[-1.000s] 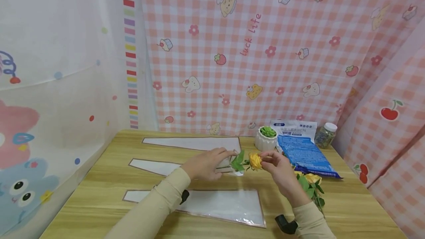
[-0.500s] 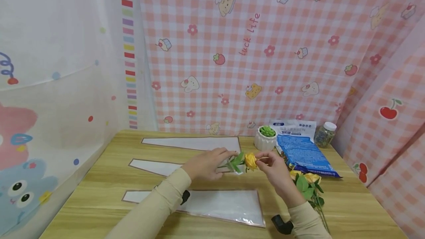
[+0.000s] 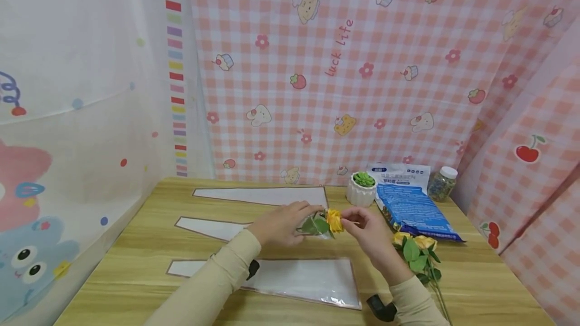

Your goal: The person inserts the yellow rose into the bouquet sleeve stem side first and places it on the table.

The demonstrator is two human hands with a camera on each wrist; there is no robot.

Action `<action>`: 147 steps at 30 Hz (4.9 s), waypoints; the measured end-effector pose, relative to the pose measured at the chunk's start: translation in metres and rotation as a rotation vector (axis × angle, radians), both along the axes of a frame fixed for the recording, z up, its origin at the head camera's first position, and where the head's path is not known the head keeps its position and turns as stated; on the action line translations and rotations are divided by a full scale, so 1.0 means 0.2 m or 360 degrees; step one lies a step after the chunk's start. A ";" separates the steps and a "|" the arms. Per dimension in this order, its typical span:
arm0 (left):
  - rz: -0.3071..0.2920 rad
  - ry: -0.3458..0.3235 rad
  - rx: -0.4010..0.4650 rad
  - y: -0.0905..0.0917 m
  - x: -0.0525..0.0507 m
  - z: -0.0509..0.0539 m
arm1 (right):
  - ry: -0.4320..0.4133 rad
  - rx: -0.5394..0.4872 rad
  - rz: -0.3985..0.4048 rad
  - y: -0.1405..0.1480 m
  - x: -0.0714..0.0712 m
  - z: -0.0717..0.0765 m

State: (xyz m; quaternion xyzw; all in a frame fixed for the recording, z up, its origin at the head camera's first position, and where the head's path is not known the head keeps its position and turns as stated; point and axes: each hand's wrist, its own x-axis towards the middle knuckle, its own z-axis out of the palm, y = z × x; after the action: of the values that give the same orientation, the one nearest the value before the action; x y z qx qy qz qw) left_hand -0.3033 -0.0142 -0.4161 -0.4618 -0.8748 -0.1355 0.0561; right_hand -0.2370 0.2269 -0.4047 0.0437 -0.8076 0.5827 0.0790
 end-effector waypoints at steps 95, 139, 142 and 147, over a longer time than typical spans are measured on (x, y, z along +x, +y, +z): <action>-0.0065 0.0187 -0.0002 0.03 0.02 -0.02 | 0.0163 0.0045 0.0228 -0.32 0.01 -0.10; 0.0181 0.0097 -0.0084 -0.06 0.00 -0.11 | 0.0005 -0.0108 0.0356 -0.33 -0.06 -0.14; 0.0232 0.0144 -0.0063 -0.08 -0.01 -0.12 | 0.0077 -0.0123 0.0247 -0.31 -0.07 -0.14; 0.0324 0.0223 -0.0066 -0.13 -0.04 -0.14 | 0.0196 -0.0068 0.0030 -0.29 -0.07 -0.13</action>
State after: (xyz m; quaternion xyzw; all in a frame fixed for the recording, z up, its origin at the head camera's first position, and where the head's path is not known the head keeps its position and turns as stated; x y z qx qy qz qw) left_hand -0.3122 -0.0407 -0.4440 -0.3799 -0.9137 -0.0784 0.1210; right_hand -0.2519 0.1692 -0.4309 0.0852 -0.7882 0.5967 0.1240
